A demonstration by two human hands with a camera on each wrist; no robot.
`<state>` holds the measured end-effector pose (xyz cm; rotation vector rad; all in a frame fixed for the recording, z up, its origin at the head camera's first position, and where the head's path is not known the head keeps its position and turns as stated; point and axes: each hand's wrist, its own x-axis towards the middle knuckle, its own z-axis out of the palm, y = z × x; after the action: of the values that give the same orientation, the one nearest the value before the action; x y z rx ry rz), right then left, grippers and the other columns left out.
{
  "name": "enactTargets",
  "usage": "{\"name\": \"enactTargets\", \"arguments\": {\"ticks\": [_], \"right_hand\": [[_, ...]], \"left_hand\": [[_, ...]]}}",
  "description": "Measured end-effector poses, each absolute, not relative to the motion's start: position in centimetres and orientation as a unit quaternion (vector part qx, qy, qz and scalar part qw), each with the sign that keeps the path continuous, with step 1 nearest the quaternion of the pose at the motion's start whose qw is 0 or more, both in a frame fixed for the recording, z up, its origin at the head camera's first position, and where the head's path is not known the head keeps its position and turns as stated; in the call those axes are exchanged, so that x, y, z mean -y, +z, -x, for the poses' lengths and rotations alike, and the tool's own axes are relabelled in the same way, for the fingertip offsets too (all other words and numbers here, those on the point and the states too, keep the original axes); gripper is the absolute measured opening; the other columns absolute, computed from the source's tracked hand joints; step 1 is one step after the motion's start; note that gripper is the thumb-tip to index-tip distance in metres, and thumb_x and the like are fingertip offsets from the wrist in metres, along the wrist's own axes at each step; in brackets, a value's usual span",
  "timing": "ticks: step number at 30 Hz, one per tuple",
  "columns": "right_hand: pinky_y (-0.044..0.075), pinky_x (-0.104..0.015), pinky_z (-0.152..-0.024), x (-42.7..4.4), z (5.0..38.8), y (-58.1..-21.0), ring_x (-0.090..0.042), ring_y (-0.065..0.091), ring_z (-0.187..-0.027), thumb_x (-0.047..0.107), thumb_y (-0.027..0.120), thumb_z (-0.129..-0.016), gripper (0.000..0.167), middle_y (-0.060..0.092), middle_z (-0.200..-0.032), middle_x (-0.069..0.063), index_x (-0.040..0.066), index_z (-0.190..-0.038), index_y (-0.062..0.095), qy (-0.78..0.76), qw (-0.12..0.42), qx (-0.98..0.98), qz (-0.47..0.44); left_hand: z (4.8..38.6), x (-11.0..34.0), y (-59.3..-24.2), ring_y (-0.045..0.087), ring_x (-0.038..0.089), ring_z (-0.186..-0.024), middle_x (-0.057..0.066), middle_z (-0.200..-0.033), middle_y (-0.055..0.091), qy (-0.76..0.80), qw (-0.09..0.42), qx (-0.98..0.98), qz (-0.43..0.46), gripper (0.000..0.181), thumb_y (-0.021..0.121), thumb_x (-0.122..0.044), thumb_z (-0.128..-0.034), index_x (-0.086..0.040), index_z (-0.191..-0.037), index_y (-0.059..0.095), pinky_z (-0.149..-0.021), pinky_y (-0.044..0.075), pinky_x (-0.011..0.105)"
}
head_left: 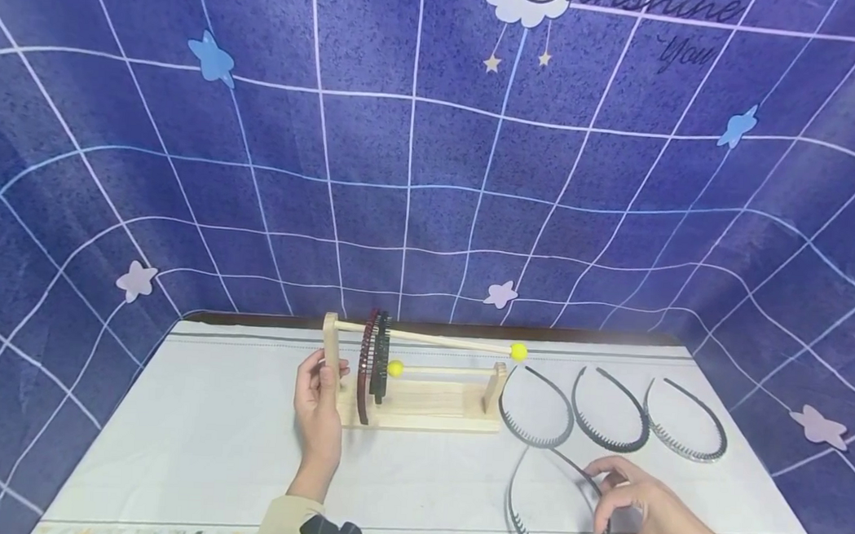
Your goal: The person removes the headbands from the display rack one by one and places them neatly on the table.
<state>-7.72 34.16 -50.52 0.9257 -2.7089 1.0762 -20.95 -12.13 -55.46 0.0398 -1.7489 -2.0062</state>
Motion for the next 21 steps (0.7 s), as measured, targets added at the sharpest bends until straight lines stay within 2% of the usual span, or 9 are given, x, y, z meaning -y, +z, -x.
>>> {"name": "enactTargets", "arguments": {"ticks": [9, 13, 17, 21], "right_hand": [[0.048, -0.014, -0.104, -34.4, 7.4, -51.5, -0.01, 0.062, -0.125, 0.02, 0.103, -0.059, 0.043, 0.065, -0.137, -0.003, 0.038, -0.087, 0.077, 0.349, 0.027, 0.889, -0.295], [0.05, -0.016, -0.103, -34.2, 7.3, -51.7, -0.011, 0.063, -0.125, 0.019, 0.102, -0.056, 0.043, 0.066, -0.136, -0.003, 0.04, -0.083, 0.076, 0.339, 0.003, 0.901, -0.269], [0.054, -0.02, -0.101, -33.8, 7.1, -51.6, -0.016, 0.065, -0.126, 0.019, 0.101, -0.055, 0.044, 0.066, -0.138, -0.003, 0.043, -0.08, 0.074, 0.311, -0.018, 0.921, -0.236], [0.058, -0.024, -0.097, -33.6, 7.0, -51.6, -0.021, 0.066, -0.125, 0.023, 0.102, -0.053, 0.045, 0.065, -0.138, -0.002, 0.045, -0.077, 0.072, 0.28, -0.017, 0.933, -0.224]], "left_hand": [[20.9, 12.1, -55.5, 0.066, 0.011, -0.123, 0.004, -0.128, 0.068, -0.731, 0.242, 0.638, -0.007, 0.039, 0.04, -0.026, -0.1223, -0.011, -0.157, 0.049, -0.113, 0.047, 0.018], [20.9, 12.2, -55.5, 0.066, 0.011, -0.123, 0.002, -0.128, 0.068, -0.729, 0.24, 0.641, -0.01, 0.039, 0.04, -0.026, -0.1224, -0.012, -0.157, 0.049, -0.113, 0.047, 0.017], [20.9, 12.1, -55.5, 0.067, 0.019, -0.125, 0.006, -0.127, 0.069, -0.73, 0.244, 0.639, -0.013, 0.038, 0.041, -0.026, -0.1224, -0.01, -0.156, 0.05, -0.114, 0.048, 0.021], [20.9, 12.1, -55.5, 0.067, 0.02, -0.125, 0.007, -0.127, 0.069, -0.731, 0.245, 0.637, -0.012, 0.038, 0.041, -0.026, -0.1223, -0.01, -0.156, 0.051, -0.113, 0.049, 0.021]]}}
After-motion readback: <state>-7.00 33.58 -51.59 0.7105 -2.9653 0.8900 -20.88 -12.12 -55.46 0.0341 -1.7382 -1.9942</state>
